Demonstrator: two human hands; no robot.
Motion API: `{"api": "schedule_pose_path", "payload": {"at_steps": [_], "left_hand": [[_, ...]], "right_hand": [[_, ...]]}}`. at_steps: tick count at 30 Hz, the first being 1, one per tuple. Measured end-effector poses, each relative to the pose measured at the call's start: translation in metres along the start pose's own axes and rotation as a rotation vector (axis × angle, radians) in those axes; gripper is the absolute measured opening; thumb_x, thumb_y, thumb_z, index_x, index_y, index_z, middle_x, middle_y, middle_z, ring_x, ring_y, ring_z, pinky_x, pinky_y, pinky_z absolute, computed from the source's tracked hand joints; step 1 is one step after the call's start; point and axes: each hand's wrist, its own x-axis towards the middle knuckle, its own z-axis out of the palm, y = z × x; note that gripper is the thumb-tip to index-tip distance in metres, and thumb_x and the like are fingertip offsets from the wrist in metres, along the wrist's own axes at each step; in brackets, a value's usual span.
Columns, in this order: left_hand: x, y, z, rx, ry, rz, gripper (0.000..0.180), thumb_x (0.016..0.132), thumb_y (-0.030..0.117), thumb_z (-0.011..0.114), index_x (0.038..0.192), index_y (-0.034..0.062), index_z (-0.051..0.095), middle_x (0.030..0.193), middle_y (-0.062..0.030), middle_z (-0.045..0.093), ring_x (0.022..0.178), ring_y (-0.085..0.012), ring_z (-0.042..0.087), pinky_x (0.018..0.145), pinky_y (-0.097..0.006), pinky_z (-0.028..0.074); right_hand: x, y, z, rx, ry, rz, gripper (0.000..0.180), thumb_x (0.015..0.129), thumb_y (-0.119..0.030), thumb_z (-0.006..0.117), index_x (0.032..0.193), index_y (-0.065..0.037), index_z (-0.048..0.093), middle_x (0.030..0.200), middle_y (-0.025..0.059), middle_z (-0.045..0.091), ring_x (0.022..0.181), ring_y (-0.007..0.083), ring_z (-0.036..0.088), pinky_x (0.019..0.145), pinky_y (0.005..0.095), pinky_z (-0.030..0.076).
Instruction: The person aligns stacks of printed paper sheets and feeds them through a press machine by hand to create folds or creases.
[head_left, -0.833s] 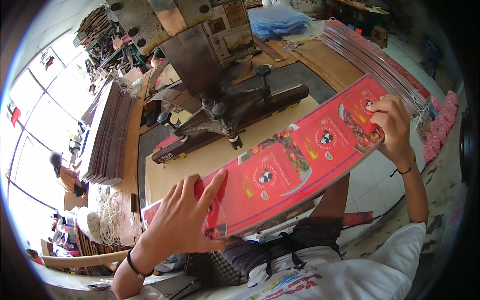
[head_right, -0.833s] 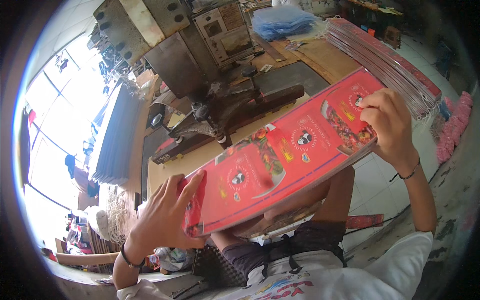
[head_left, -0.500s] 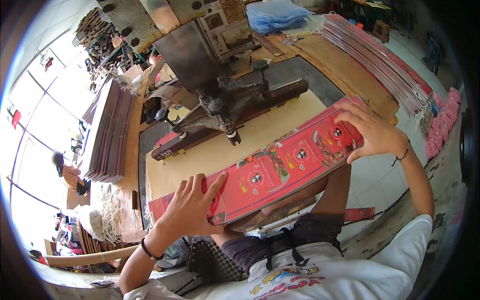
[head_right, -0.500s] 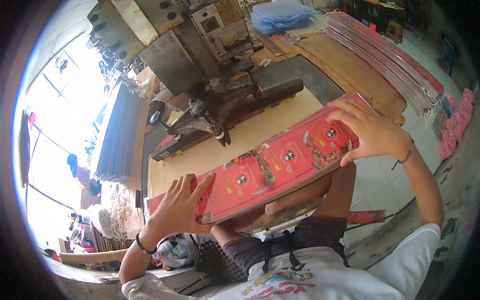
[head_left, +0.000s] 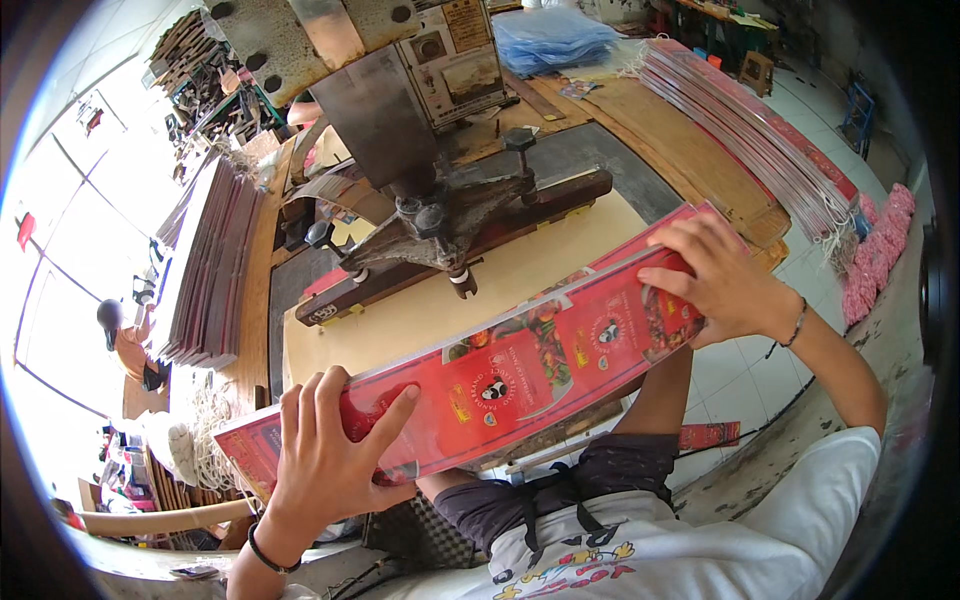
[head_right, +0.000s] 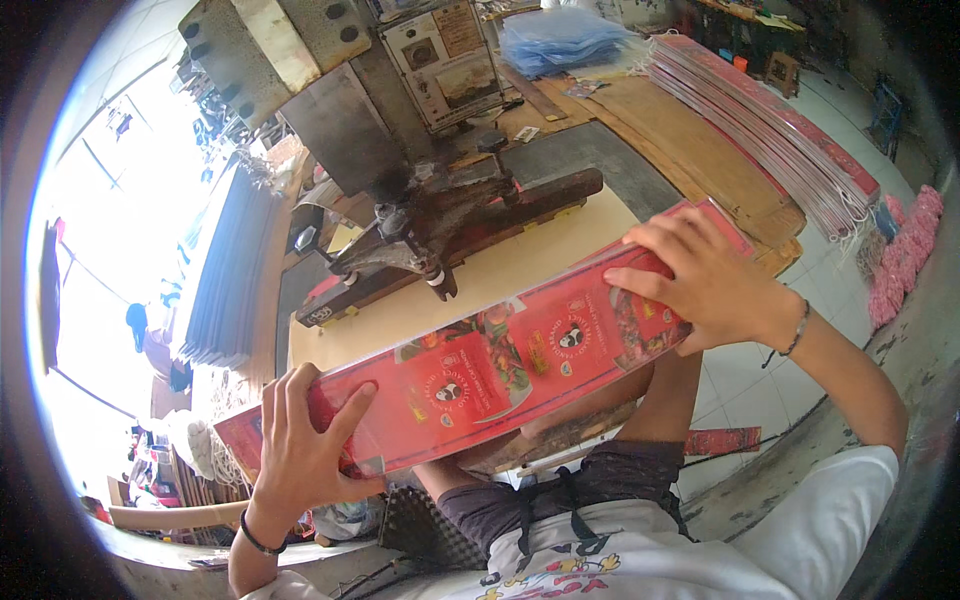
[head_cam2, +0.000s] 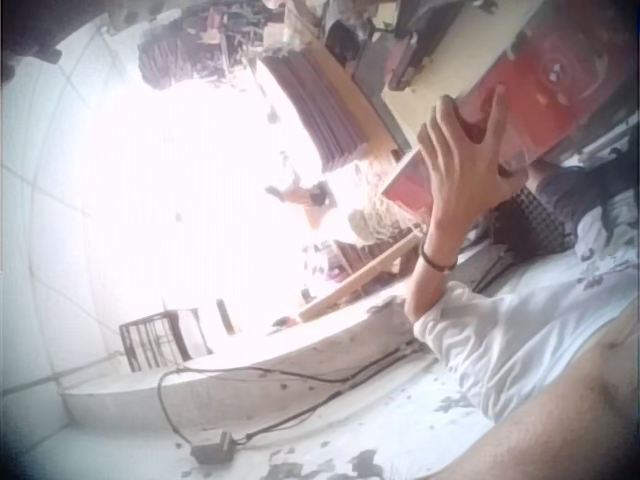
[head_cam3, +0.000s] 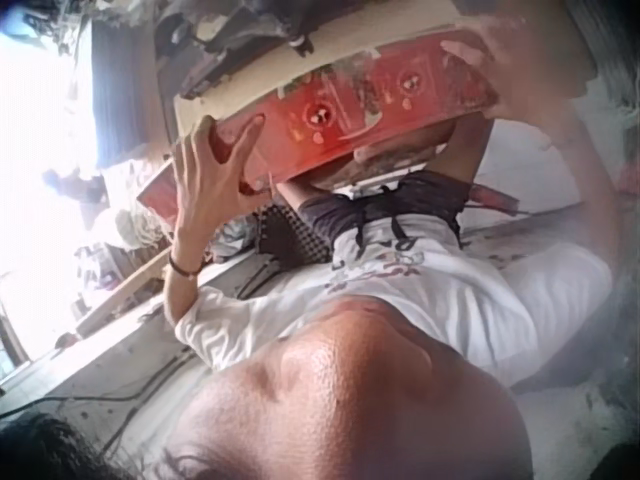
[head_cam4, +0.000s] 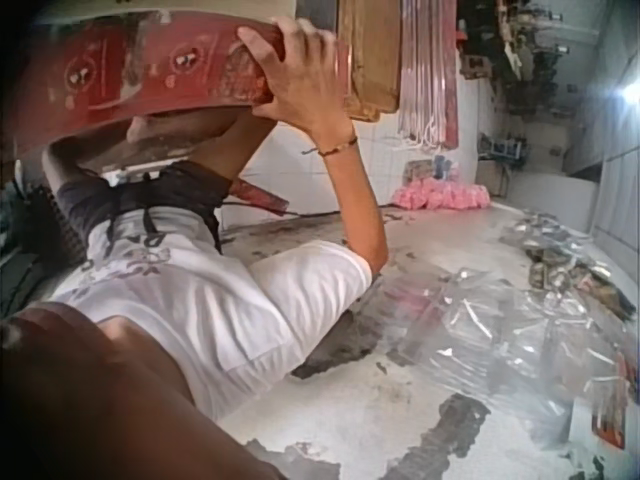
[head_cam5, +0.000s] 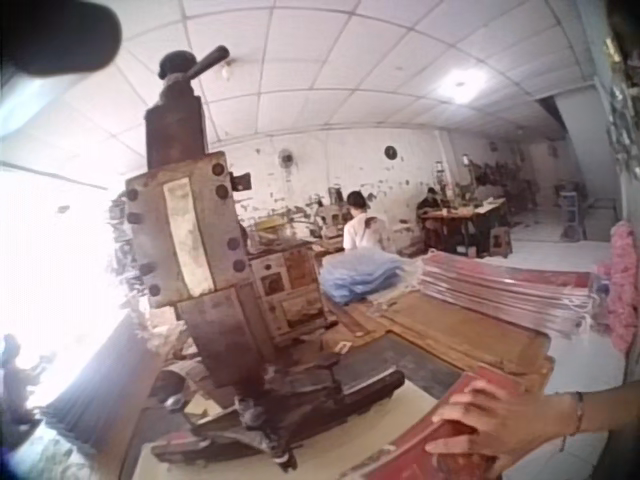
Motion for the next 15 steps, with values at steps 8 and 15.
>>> {"api": "schedule_pose_path", "payload": {"at_steps": [8, 15], "left_hand": [[0.008, -0.002, -0.017, 0.261, 0.348, 0.043, 0.088, 0.045, 0.043, 0.08, 0.127, 0.0282, 0.051, 0.121, -0.0242, 0.036, 0.107, -0.0439, 0.041, 0.088, -0.055, 0.036], [0.065, -0.014, -0.03, 0.246, 0.509, 0.113, 0.084, 0.042, 0.026, 0.077, 0.123, 0.0262, 0.056, 0.13, -0.0271, 0.034, 0.114, -0.0468, 0.038, 0.094, -0.057, 0.034]], "right_hand": [[-0.022, 0.003, -0.05, -0.256, 0.305, 0.048, 0.072, 0.044, -0.032, 0.086, 0.11, -0.028, 0.057, 0.132, 0.0138, 0.038, 0.116, 0.0349, 0.041, 0.093, 0.0527, 0.034], [-0.052, 0.012, -0.079, -0.391, 0.436, 0.121, 0.071, 0.041, -0.029, 0.087, 0.102, -0.019, 0.054, 0.133, 0.015, 0.039, 0.122, 0.0375, 0.038, 0.102, 0.057, 0.029]]}}
